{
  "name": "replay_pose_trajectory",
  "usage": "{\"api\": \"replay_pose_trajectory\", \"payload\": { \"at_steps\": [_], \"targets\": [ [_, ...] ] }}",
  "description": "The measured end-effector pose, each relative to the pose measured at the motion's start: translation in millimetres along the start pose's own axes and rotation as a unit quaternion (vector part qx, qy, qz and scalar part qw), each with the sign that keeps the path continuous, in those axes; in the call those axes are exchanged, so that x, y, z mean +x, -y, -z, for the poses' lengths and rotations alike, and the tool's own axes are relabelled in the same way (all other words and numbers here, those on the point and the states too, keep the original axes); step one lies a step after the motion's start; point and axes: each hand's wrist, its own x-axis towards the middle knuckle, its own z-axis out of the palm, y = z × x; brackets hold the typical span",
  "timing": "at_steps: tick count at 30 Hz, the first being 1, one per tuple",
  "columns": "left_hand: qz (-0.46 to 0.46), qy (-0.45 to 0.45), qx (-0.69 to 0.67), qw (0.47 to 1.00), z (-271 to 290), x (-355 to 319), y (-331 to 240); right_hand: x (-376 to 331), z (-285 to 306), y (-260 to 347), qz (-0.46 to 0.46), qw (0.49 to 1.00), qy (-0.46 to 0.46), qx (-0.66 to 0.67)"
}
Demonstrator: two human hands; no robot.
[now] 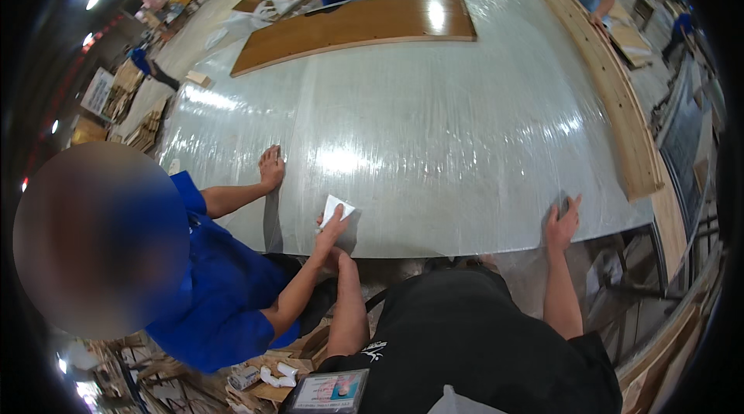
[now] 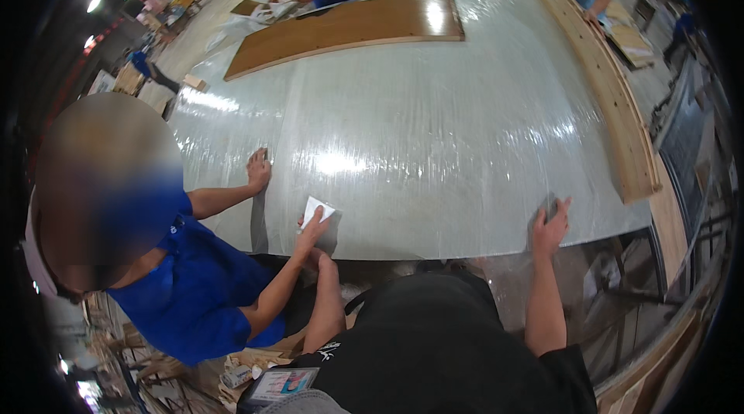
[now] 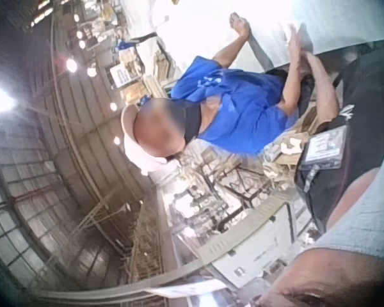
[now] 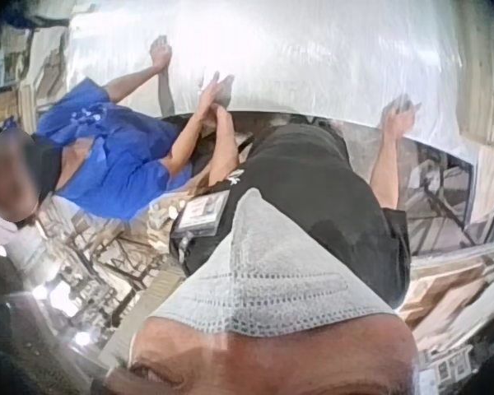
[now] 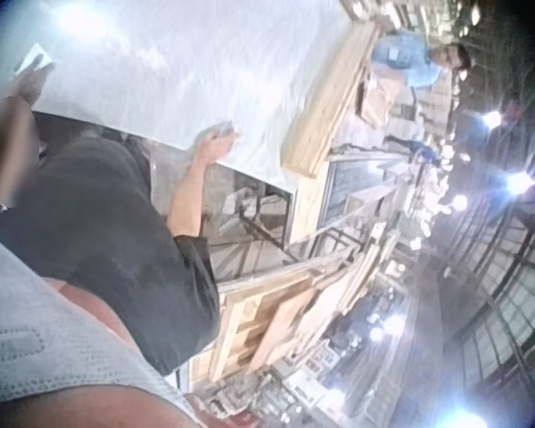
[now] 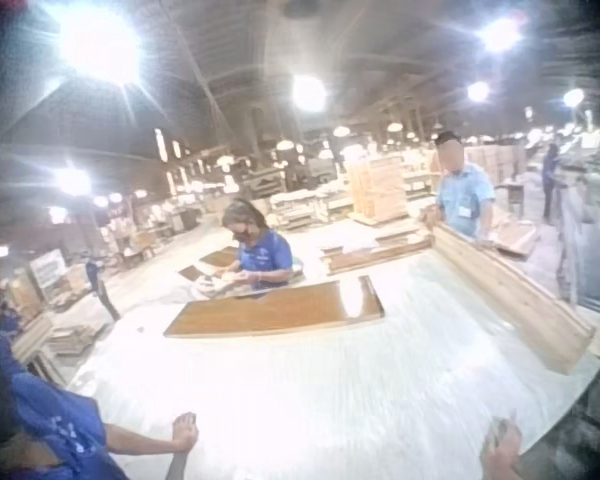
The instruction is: The person repeatedly picks up wooden panels, places them into a wooden jig, and uses a mallet to tap them into place. They then remove the panels and place them on a nearby table. The process is repeated multiple times with different panels.
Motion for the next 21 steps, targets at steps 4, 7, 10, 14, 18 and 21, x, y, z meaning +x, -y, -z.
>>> {"api": "replay_pose_trajectory", "payload": {
  "at_steps": [4,7,10,14,18,21],
  "targets": [
    [-0.116,-0.103,0.637,0.755,-3,4,27,-4,1,-9,-0.025,0.999,0.001,0.036],
    [-0.121,-0.109,0.699,0.696,-16,-2,43,-8,8,-1,-0.031,0.995,0.013,0.096],
    [-0.106,-0.076,0.738,0.662,-7,11,23,-5,15,8,-0.043,0.995,0.025,0.084],
    [-0.09,-0.045,0.756,0.647,7,27,6,-2,18,9,-0.039,0.994,0.025,0.099],
    [-0.121,0.001,0.714,0.69,38,38,-24,0,11,1,-0.016,0.996,0.022,0.089],
    [-0.136,0.046,0.653,0.744,55,37,-49,-2,8,7,-0.01,0.997,0.019,0.07]
  ]
}}
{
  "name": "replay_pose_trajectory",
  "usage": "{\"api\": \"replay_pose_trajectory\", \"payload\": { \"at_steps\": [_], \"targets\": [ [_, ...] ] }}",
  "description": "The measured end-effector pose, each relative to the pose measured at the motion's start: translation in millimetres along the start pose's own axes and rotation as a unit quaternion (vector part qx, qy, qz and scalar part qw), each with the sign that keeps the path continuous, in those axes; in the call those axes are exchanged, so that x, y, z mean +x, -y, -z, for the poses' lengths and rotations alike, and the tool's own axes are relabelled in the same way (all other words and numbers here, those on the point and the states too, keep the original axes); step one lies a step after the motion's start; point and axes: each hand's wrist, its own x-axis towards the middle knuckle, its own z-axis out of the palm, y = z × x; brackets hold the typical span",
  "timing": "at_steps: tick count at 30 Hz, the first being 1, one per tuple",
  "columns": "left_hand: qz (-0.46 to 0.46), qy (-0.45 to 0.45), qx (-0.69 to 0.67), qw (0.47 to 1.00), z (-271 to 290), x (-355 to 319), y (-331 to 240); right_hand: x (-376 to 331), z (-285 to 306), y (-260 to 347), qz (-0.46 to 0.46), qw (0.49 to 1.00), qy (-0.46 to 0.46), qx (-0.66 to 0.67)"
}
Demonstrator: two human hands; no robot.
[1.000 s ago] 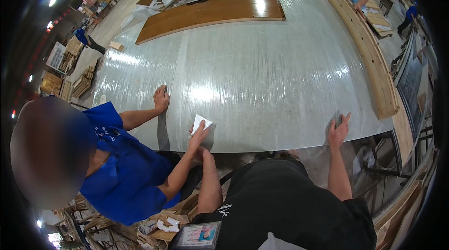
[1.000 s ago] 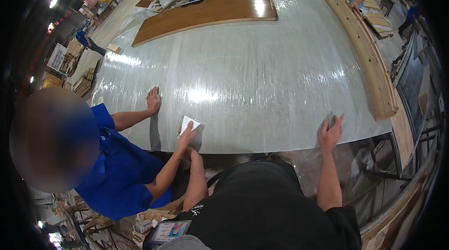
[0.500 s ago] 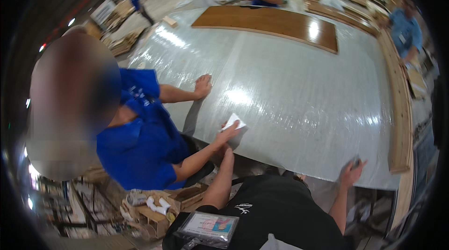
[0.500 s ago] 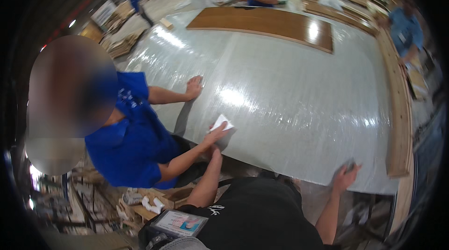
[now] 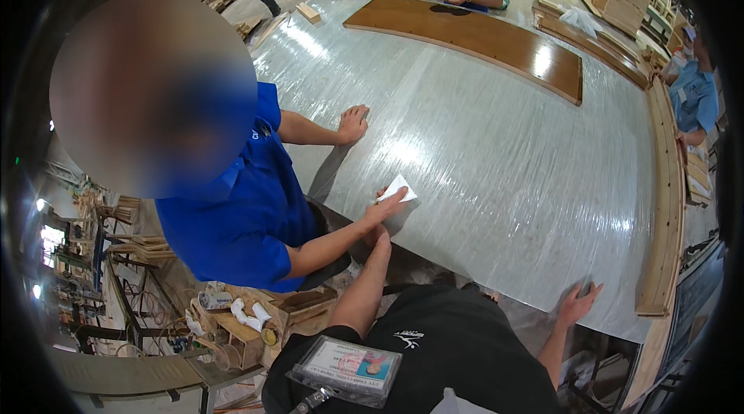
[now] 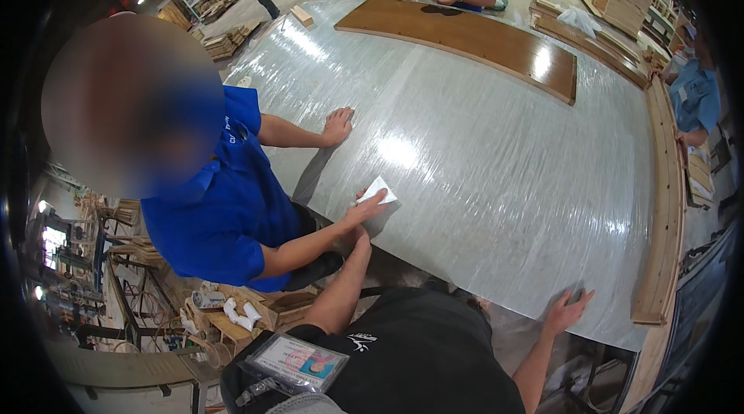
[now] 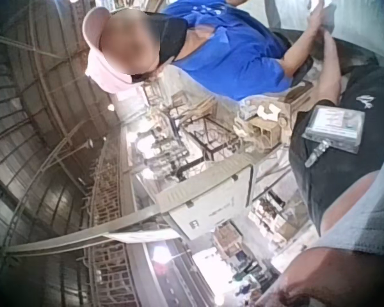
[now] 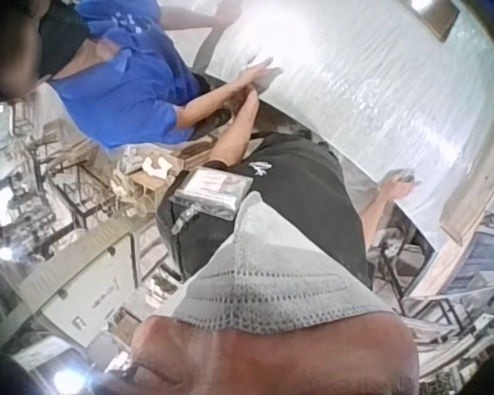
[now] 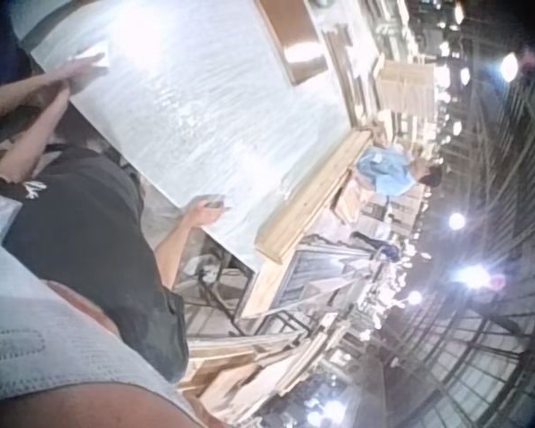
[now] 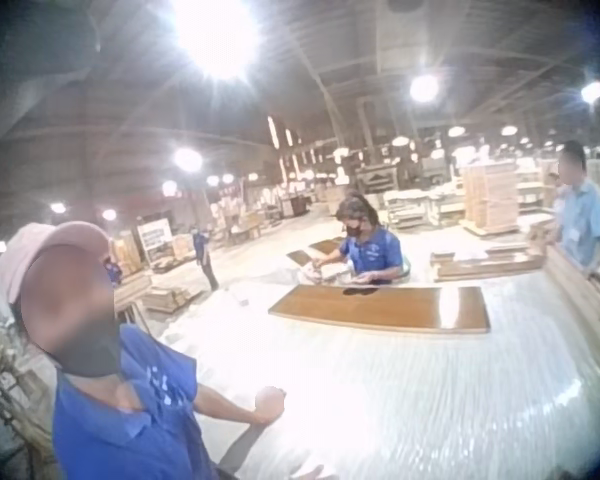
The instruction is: The person repeatedly picks up wooden panels, places them into a wooden jig, and uses a mallet to tap them into place. They then remove the panels and place them on a nearby table. The process is repeated multiple times with different panels.
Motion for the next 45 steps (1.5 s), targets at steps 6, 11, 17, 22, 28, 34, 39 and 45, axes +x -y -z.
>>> {"api": "replay_pose_trajectory", "payload": {
  "at_steps": [6,11,17,22,28,34,39,45],
  "targets": [
    [0.12,-0.099,0.14,0.978,-74,-8,-42,-5,5,-14,-0.016,0.999,-0.002,-0.029],
    [0.105,0.101,-0.746,0.649,-49,-20,-43,-3,-2,-7,-0.012,1.0,0.001,-0.018],
    [0.069,0.033,-0.354,0.932,-59,-3,-36,-5,-6,-24,0.022,0.997,-0.016,-0.076],
    [0.091,0.111,-0.667,0.731,-3,13,12,1,-5,-21,0.048,0.998,0.018,-0.041],
    [0.08,0.022,-0.333,0.939,5,2,-3,3,-10,-14,0.045,0.998,0.004,-0.051],
    [0.125,0.1,-0.759,0.631,-52,-15,-46,1,-7,-25,0.051,0.997,0.001,-0.054],
    [0.033,-0.057,-0.367,0.928,-55,-16,-45,0,-4,-14,0.037,0.997,0.011,-0.06],
    [0.091,0.032,-0.739,0.667,-85,-23,-65,-2,-2,-22,0.033,0.997,0.007,-0.073]
  ]
}}
